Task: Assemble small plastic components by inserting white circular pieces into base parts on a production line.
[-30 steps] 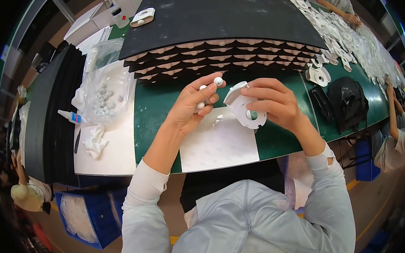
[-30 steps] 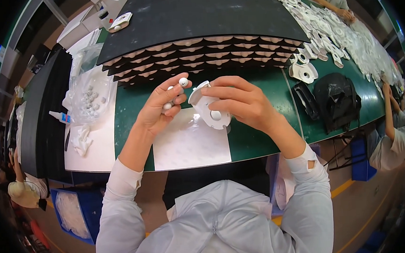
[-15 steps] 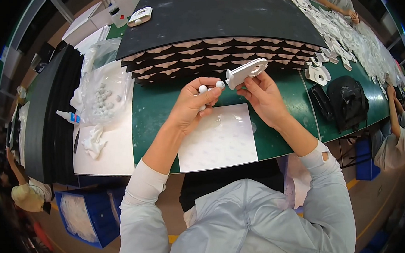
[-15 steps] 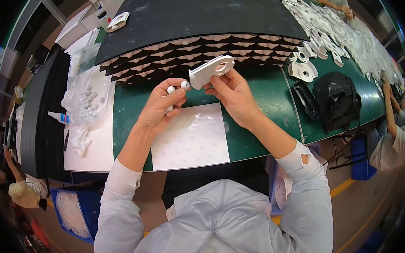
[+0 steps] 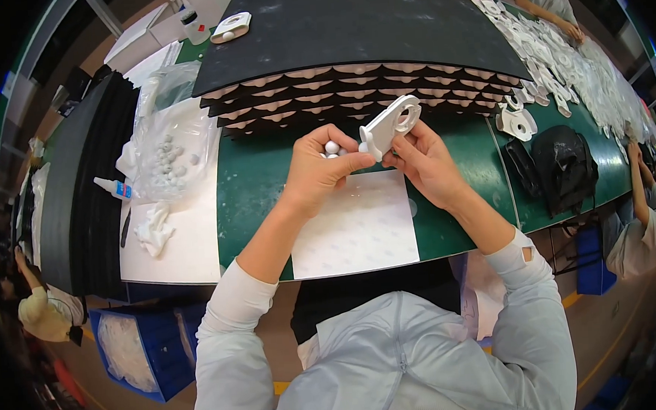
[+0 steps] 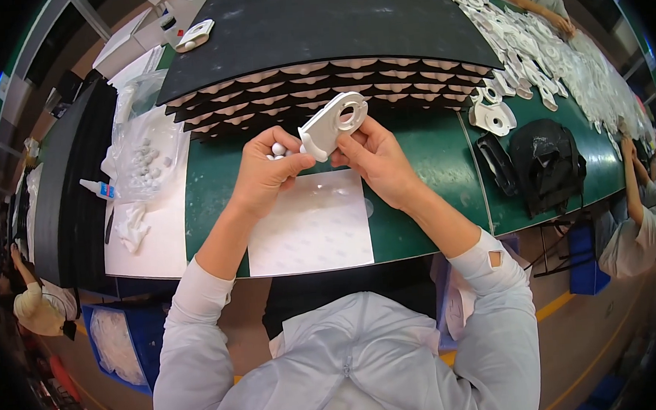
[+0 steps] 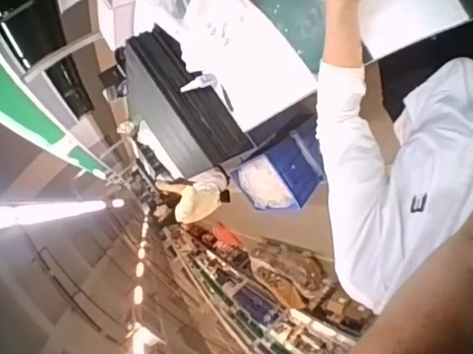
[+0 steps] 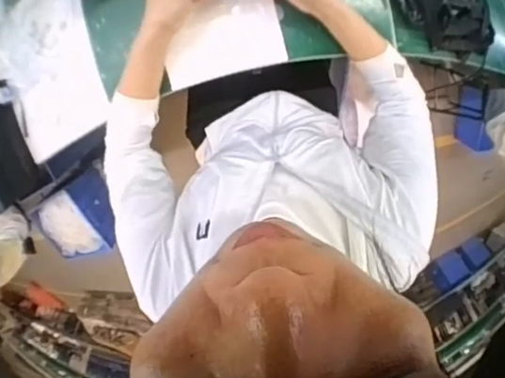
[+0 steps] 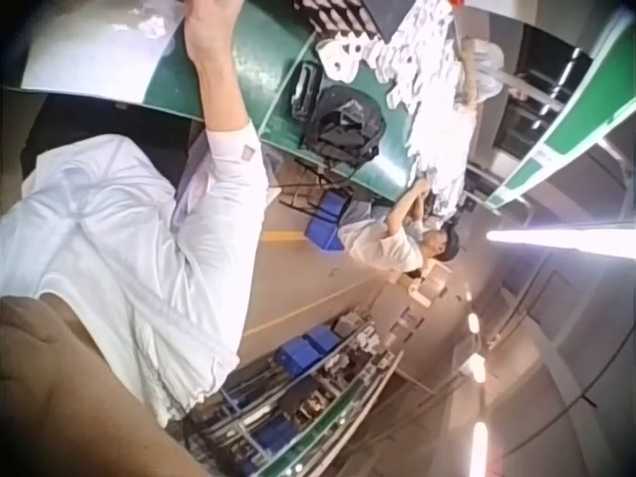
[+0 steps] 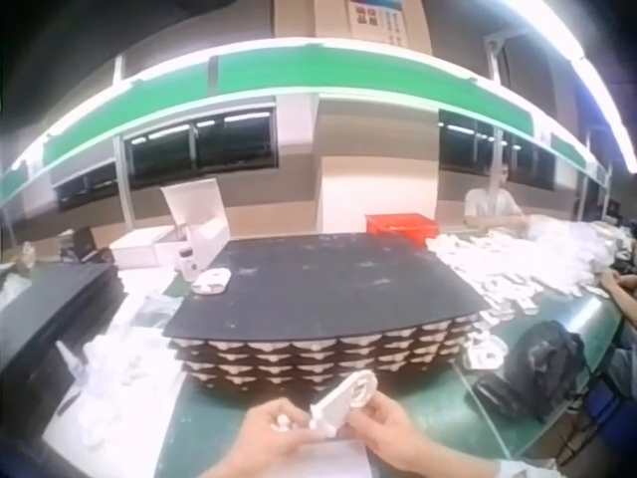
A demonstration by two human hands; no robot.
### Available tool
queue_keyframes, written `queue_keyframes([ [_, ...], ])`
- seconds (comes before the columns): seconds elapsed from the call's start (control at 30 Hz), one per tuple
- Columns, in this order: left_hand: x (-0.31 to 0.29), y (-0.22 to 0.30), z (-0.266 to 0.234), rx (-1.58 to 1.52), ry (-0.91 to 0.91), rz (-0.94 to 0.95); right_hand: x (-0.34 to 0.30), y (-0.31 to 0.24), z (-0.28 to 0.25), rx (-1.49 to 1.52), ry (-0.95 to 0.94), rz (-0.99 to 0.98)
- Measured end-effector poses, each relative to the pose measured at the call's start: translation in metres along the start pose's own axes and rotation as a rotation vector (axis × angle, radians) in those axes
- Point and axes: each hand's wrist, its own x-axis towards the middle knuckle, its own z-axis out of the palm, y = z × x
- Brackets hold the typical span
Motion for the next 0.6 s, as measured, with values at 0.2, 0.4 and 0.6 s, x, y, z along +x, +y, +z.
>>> queue_keyframes([
  [0.2, 0.002, -0.004, -0.006, -0.104, -0.100, -0.005, 0.004, -0.029, 0.009, -0.369, -0.129, -0.181],
  [0.4, 0.005, -0.005, -0.018, -0.326, -0.208, 0.053, 0.076, -0.097, 0.061, -0.650, -0.158, -0.381],
  [0.6, 0.019, -0.008, -0.027, -0.679, 0.009, -0.200, 0.213, -0.101, 0.056, -0.995, 0.081, -0.296],
])
